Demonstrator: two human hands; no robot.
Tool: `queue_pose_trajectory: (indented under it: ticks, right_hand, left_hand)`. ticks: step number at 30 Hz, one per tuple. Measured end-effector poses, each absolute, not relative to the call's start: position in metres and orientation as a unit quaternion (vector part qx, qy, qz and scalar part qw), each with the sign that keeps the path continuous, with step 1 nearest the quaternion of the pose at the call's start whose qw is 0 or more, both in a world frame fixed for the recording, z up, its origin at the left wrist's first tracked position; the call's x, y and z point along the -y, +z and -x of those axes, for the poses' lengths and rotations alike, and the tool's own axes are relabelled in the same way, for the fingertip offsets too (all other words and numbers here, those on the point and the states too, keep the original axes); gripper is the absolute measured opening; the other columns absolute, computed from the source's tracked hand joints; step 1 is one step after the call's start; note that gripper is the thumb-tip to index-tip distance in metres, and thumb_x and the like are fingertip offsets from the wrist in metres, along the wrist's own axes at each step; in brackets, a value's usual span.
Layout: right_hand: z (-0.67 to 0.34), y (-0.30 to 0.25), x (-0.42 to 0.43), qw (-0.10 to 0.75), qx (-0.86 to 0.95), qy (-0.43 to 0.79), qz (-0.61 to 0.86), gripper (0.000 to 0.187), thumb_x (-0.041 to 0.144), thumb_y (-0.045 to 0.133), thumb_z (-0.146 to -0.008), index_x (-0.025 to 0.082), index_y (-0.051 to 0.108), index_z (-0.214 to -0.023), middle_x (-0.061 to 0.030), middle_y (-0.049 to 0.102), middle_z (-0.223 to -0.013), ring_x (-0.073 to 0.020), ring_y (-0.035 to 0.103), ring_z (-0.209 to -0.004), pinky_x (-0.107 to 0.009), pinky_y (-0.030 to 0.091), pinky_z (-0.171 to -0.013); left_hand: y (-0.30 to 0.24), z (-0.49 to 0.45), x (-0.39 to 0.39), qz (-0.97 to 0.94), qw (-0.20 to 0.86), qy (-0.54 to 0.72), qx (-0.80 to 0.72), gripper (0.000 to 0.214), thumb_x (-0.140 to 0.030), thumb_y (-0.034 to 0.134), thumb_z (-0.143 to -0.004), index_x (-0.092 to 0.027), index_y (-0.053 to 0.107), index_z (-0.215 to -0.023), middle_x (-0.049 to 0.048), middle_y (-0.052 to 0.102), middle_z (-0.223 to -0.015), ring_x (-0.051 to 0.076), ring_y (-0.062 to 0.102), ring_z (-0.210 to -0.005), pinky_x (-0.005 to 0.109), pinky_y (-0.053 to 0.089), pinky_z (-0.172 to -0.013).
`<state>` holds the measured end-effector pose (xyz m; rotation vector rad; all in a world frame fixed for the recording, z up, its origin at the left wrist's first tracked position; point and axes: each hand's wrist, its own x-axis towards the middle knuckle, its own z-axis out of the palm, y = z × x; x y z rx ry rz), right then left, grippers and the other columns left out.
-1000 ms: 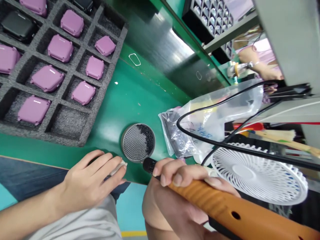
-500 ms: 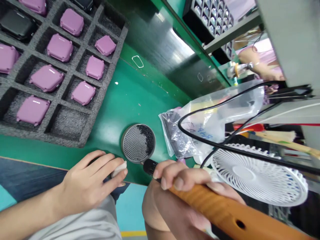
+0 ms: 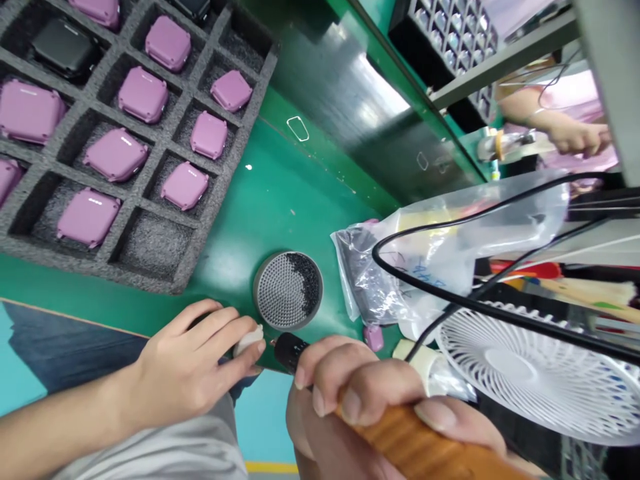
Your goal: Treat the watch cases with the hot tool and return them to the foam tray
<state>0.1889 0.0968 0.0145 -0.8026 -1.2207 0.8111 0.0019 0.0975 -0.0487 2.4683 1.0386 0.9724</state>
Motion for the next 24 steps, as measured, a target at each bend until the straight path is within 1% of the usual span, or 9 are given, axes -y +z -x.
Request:
queue_pose_trajectory:
  ticks: [3, 9, 11, 12, 14, 17, 20, 22, 24]
  right_hand:
    - [-0.191, 0.012, -0.097, 0.669, 0.551, 0.357, 0.347, 0.028, 0.043, 0.038, -0.105, 0.028, 0.05, -0.126, 0.0039, 0.058, -0.085, -0.0133, 0.06, -0.06, -0.034, 0.056, -0.05]
    - [-0.184, 0.011, -0.096, 0.671, 0.55, 0.339, 0.365, 0.032, 0.051, 0.044, -0.103, 0.028, 0.052, -0.125, 0.0054, 0.057, -0.082, -0.0123, 0.058, -0.057, -0.032, 0.053, -0.048]
    - [-0.184, 0.015, -0.099, 0.67, 0.547, 0.327, 0.381, 0.03, 0.047, 0.041, -0.105, 0.027, 0.054, -0.124, 0.0056, 0.056, -0.081, -0.0117, 0.058, -0.058, -0.032, 0.054, -0.049]
    - [-0.187, 0.019, -0.103, 0.654, 0.562, 0.337, 0.378, 0.028, 0.042, 0.039, -0.106, 0.027, 0.056, -0.123, 0.0057, 0.056, -0.081, -0.0116, 0.059, -0.058, -0.032, 0.056, -0.05]
    - [-0.196, 0.028, -0.115, 0.582, 0.614, 0.4, 0.353, 0.028, 0.036, 0.035, -0.106, 0.03, 0.059, -0.12, 0.0058, 0.057, -0.077, -0.0122, 0.061, -0.058, -0.032, 0.058, -0.052]
    - [-0.213, 0.04, -0.136, 0.424, 0.682, 0.519, 0.292, 0.031, 0.047, 0.038, -0.104, 0.031, 0.064, -0.107, 0.0043, 0.062, -0.068, -0.0159, 0.063, -0.055, -0.034, 0.059, -0.049]
    - [-0.222, 0.044, -0.144, 0.371, 0.684, 0.553, 0.297, 0.035, 0.052, 0.037, -0.102, 0.03, 0.065, -0.101, 0.0026, 0.065, -0.067, -0.0179, 0.066, -0.056, -0.037, 0.061, -0.052]
    - [-0.222, 0.041, -0.138, 0.391, 0.671, 0.548, 0.311, 0.033, 0.051, 0.04, -0.102, 0.031, 0.065, -0.105, 0.0025, 0.065, -0.069, -0.0183, 0.067, -0.059, -0.038, 0.062, -0.055]
    - [-0.22, 0.037, -0.129, 0.444, 0.655, 0.524, 0.315, 0.03, 0.051, 0.045, -0.1, 0.031, 0.066, -0.107, 0.0029, 0.064, -0.071, -0.0178, 0.066, -0.06, -0.038, 0.061, -0.055]
  left_hand:
    - [-0.049, -0.002, -0.097, -0.859, 0.144, 0.334, -0.361, 0.022, -0.031, 0.075, -0.094, -0.025, 0.076, -0.116, 0.0037, 0.074, -0.125, 0.024, 0.067, -0.112, 0.046, 0.049, -0.103]
    - [-0.05, -0.002, -0.095, -0.857, 0.145, 0.336, -0.362, 0.025, -0.03, 0.076, -0.093, -0.024, 0.075, -0.117, 0.0042, 0.074, -0.126, 0.024, 0.067, -0.114, 0.046, 0.049, -0.103]
    - [-0.05, -0.001, -0.095, -0.859, 0.147, 0.333, -0.361, 0.025, -0.031, 0.075, -0.094, -0.024, 0.075, -0.118, 0.0047, 0.073, -0.129, 0.025, 0.066, -0.115, 0.046, 0.049, -0.104]
    - [-0.05, -0.001, -0.095, -0.86, 0.147, 0.331, -0.359, 0.025, -0.031, 0.075, -0.094, -0.024, 0.074, -0.118, 0.0049, 0.072, -0.131, 0.025, 0.066, -0.116, 0.047, 0.048, -0.104]
    - [-0.05, 0.0, -0.096, -0.865, 0.146, 0.326, -0.353, 0.026, -0.032, 0.074, -0.095, -0.024, 0.074, -0.119, 0.0052, 0.072, -0.133, 0.026, 0.065, -0.117, 0.048, 0.048, -0.104]
    - [-0.051, 0.001, -0.096, -0.867, 0.145, 0.322, -0.351, 0.025, -0.031, 0.072, -0.096, -0.024, 0.074, -0.12, 0.005, 0.072, -0.132, 0.026, 0.065, -0.117, 0.048, 0.048, -0.104]
    - [-0.051, -0.001, -0.096, -0.861, 0.151, 0.325, -0.362, 0.022, -0.027, 0.071, -0.095, -0.025, 0.074, -0.117, 0.0039, 0.073, -0.13, 0.025, 0.066, -0.115, 0.047, 0.049, -0.103]
    - [-0.051, -0.002, -0.096, -0.855, 0.156, 0.331, -0.368, 0.02, -0.025, 0.071, -0.095, -0.025, 0.074, -0.114, 0.0032, 0.074, -0.128, 0.024, 0.066, -0.114, 0.046, 0.049, -0.102]
    - [-0.049, -0.002, -0.096, -0.851, 0.159, 0.336, -0.369, 0.018, -0.024, 0.072, -0.095, -0.025, 0.074, -0.112, 0.003, 0.075, -0.127, 0.024, 0.067, -0.113, 0.046, 0.049, -0.102]
